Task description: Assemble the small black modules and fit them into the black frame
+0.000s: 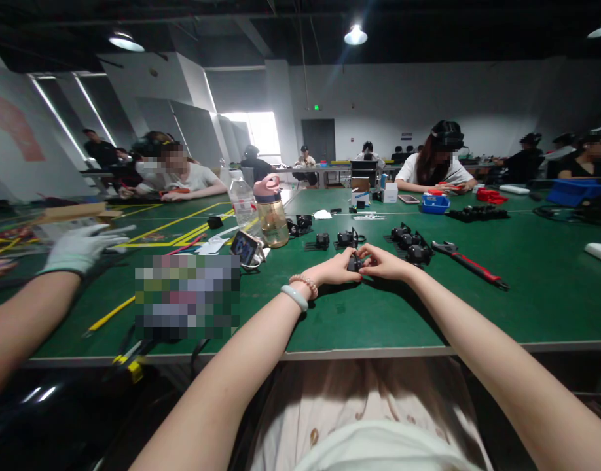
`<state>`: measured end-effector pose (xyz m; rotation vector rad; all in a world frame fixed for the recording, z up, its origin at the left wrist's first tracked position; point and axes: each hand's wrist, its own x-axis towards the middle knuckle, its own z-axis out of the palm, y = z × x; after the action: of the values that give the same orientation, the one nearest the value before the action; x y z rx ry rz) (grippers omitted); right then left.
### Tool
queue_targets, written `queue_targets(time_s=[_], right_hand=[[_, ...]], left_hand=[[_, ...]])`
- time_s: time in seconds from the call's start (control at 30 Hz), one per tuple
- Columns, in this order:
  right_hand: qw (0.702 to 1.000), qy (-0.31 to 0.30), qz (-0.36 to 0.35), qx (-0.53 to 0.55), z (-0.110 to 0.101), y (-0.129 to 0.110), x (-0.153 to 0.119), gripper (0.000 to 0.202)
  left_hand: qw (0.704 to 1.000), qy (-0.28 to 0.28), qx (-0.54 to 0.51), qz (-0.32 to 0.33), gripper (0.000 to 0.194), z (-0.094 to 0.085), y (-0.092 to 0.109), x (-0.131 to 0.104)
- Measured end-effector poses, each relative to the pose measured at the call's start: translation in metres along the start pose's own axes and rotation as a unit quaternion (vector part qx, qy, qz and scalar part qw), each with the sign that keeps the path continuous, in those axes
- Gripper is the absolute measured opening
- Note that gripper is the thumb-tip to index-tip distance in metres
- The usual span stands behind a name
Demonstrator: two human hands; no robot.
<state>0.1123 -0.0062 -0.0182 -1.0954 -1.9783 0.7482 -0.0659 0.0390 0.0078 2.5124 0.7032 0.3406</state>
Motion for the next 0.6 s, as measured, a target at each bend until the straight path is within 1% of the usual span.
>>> queue_targets(time_s=[0.1, 0.33, 0.6], right_hand=[[1.000, 0.004, -0.005, 0.000, 0.0002, 0.0002, 0.0003, 0.037], [1.000, 0.007, -0.005, 0.001, 0.0008, 0.0003, 0.0006, 0.037], [1.000, 0.006, -0.007, -0.001, 0.0003, 0.0001, -0.0004, 0.037]], left_hand=[[1.000, -0.001, -0.001, 0.008, 0.058, -0.0001, 0.0000, -0.0002], [1.000, 0.001, -0.015, -0.007, 0.060, -0.0001, 0.0015, 0.0001], [1.000, 0.004, -0.010, 0.004, 0.059, 0.0000, -0.0008, -0.0001]])
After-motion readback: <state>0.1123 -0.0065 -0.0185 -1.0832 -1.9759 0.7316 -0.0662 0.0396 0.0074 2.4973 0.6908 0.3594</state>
